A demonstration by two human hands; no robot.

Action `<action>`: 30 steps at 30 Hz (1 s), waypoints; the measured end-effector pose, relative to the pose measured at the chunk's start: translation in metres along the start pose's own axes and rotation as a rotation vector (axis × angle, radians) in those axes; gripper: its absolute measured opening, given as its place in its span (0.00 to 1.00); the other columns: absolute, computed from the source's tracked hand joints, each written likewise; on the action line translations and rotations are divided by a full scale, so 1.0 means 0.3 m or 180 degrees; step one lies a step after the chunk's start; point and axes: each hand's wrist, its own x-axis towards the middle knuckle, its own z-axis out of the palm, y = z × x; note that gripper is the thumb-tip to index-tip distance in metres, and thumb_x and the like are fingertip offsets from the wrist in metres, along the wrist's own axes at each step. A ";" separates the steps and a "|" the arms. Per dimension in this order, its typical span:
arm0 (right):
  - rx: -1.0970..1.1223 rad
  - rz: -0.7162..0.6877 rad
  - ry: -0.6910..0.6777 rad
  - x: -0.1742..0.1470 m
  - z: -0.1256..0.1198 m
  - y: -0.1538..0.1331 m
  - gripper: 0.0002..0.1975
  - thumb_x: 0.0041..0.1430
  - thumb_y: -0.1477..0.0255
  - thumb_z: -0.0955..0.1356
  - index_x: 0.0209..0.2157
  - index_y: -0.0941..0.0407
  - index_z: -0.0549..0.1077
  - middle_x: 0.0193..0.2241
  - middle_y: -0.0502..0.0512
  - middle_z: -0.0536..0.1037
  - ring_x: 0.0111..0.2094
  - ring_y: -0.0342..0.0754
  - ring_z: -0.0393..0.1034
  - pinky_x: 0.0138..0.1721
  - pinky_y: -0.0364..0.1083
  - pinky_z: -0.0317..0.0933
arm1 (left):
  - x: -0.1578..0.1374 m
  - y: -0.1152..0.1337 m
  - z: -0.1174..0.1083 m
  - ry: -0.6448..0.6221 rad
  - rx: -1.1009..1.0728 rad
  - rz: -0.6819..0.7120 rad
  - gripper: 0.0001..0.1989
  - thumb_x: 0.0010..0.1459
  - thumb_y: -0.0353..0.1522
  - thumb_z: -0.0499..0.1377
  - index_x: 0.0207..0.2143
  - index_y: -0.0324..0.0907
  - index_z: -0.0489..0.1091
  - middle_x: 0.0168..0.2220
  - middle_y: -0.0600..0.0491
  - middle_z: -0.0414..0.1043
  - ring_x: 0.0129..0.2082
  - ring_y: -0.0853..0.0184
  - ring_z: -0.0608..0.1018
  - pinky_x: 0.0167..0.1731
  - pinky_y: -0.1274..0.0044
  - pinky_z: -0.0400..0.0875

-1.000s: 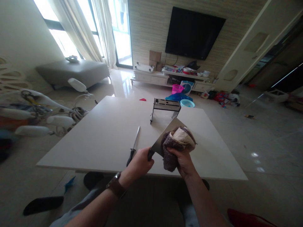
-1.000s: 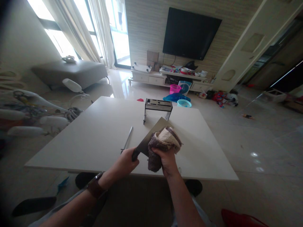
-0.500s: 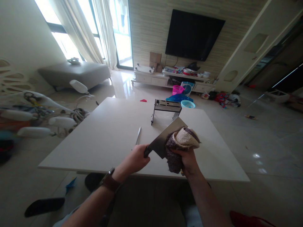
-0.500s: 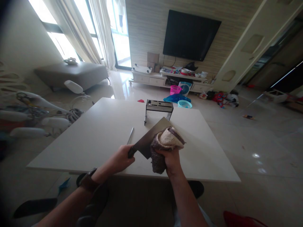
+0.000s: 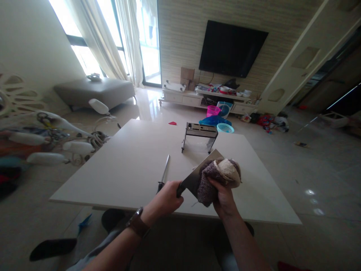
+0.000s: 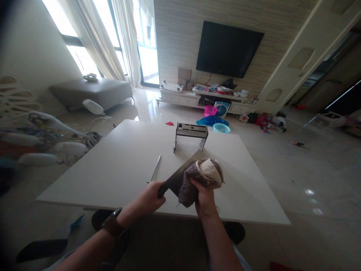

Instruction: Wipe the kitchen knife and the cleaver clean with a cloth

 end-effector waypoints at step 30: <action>0.0103 -0.0665 0.0139 0.084 -0.052 -0.090 0.34 0.31 0.75 0.83 0.46 0.55 0.81 0.43 0.52 0.86 0.45 0.54 0.81 0.54 0.57 0.76 | -0.001 0.001 -0.122 -0.0437 0.0355 -0.0221 0.06 0.41 0.23 0.57 0.24 0.42 0.65 0.20 0.59 0.63 0.20 0.72 0.62 0.23 0.75 0.52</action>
